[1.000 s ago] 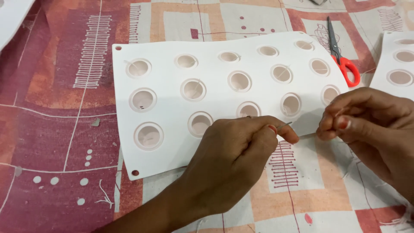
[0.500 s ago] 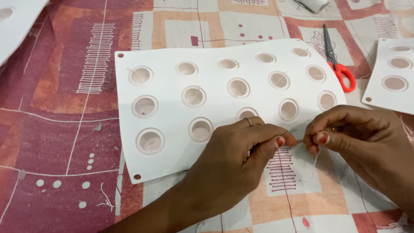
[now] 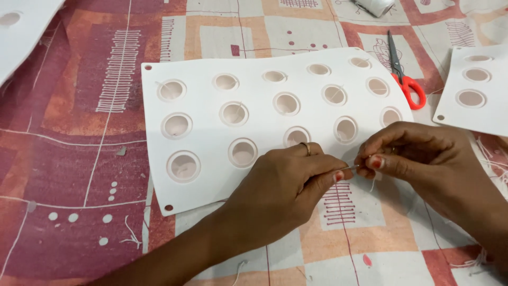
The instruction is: Sewing together white circular components onto a sheet.
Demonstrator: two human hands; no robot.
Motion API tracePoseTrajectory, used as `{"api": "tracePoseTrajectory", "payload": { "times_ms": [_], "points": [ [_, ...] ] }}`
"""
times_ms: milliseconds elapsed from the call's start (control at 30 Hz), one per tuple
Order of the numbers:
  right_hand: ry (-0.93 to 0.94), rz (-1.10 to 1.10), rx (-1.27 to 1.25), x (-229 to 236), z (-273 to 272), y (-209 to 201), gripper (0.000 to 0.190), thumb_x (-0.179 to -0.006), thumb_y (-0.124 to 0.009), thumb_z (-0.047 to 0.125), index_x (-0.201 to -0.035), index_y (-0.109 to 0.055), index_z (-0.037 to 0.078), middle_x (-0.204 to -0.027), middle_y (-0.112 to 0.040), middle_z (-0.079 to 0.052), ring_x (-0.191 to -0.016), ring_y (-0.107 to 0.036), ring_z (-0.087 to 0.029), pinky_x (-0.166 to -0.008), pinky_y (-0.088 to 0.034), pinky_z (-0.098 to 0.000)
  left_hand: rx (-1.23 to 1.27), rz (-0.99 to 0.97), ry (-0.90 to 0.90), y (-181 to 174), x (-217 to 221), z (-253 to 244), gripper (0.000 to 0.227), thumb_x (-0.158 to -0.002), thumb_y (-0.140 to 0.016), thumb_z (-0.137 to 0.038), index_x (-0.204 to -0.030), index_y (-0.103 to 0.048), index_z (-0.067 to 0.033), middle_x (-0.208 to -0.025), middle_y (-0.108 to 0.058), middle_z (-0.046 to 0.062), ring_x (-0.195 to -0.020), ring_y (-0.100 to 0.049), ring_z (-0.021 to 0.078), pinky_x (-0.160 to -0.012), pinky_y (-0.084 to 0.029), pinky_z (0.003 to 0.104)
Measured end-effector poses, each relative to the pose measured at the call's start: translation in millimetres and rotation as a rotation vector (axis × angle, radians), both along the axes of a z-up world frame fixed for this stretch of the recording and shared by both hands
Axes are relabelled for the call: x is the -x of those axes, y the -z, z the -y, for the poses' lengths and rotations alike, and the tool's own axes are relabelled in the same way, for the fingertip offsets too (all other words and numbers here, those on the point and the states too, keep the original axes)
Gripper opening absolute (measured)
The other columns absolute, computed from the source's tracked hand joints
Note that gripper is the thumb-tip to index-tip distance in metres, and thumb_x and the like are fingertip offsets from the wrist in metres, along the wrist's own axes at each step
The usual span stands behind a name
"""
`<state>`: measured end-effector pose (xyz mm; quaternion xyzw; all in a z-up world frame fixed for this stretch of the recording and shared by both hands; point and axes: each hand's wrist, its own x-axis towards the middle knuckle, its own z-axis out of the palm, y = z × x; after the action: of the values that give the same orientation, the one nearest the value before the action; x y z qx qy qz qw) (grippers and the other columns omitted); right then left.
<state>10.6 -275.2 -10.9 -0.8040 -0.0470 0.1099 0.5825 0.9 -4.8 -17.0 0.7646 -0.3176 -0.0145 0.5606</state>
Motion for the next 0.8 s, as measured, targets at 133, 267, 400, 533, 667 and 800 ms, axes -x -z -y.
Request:
{"api": "tracePoseTrajectory", "payload": {
  "times_ms": [133,267,400,533,667,800],
  "points": [
    [0.015,0.04,0.044,-4.2,-1.0,-1.1,0.017,-0.092,-0.068,0.0,-0.106,-0.075,-0.006,-0.096,-0.078,-0.016,-0.088,-0.074,-0.021,-0.079,-0.062,-0.0344,-0.014,0.045,0.005,2.1,-0.3,-0.2,0.017,-0.102,-0.061,-0.018,-0.109,-0.075,-0.009,-0.087,-0.071,0.007,-0.08,-0.067,0.0224,-0.072,-0.053,0.035],
    [0.062,0.021,0.073,-9.1,-6.6,-9.2,0.017,-0.089,-0.067,0.0,-0.103,-0.074,-0.005,-0.094,-0.077,-0.015,-0.088,-0.074,-0.02,-0.077,-0.06,-0.0335,-0.034,-0.008,0.002,0.8,-1.8,1.7,0.018,-0.101,-0.062,-0.018,-0.108,-0.077,-0.0112,-0.085,-0.071,0.007,-0.076,-0.066,0.0213,-0.07,-0.053,0.035],
    [0.01,0.034,0.02,-7.5,2.0,4.0,0.016,-0.09,-0.068,0.0,-0.104,-0.074,-0.005,-0.096,-0.077,-0.015,-0.089,-0.073,-0.02,-0.077,-0.06,-0.0333,0.02,-0.015,-0.012,7.2,-0.2,0.5,0.017,-0.102,-0.063,-0.017,-0.11,-0.077,-0.0111,-0.091,-0.069,0.005,-0.078,-0.066,0.0178,-0.07,-0.053,0.032],
    [-0.027,0.061,-0.009,-7.1,6.0,6.1,0.016,-0.091,-0.068,-0.001,-0.105,-0.074,-0.007,-0.097,-0.076,-0.016,-0.089,-0.071,-0.02,-0.078,-0.059,-0.0338,0.067,0.002,-0.024,4.3,-2.0,-0.2,0.017,-0.102,-0.065,-0.018,-0.111,-0.077,-0.0089,-0.085,-0.062,0.007,-0.073,-0.06,0.0171,-0.065,-0.049,0.033],
    [0.009,0.02,0.092,-6.0,8.2,6.9,0.016,-0.093,-0.067,-0.002,-0.105,-0.074,-0.008,-0.098,-0.075,-0.019,-0.091,-0.074,-0.023,-0.08,-0.062,-0.0368,0.105,-0.021,-0.028,11.3,-1.6,0.7,0.017,-0.101,-0.067,-0.018,-0.111,-0.078,-0.0095,-0.084,-0.061,0.007,-0.071,-0.059,0.0158,-0.065,-0.048,0.032],
    [0.023,-0.008,0.13,-3.9,2.2,0.9,0.016,-0.095,-0.065,-0.001,-0.107,-0.073,-0.008,-0.1,-0.075,-0.021,-0.096,-0.076,-0.025,-0.083,-0.063,-0.0392,0.081,0.023,-0.019,13.7,-2.7,2.0,0.017,-0.101,-0.067,-0.019,-0.112,-0.078,-0.0111,-0.082,-0.062,0.005,-0.07,-0.057,0.0155,-0.064,-0.049,0.031]
  ]
}}
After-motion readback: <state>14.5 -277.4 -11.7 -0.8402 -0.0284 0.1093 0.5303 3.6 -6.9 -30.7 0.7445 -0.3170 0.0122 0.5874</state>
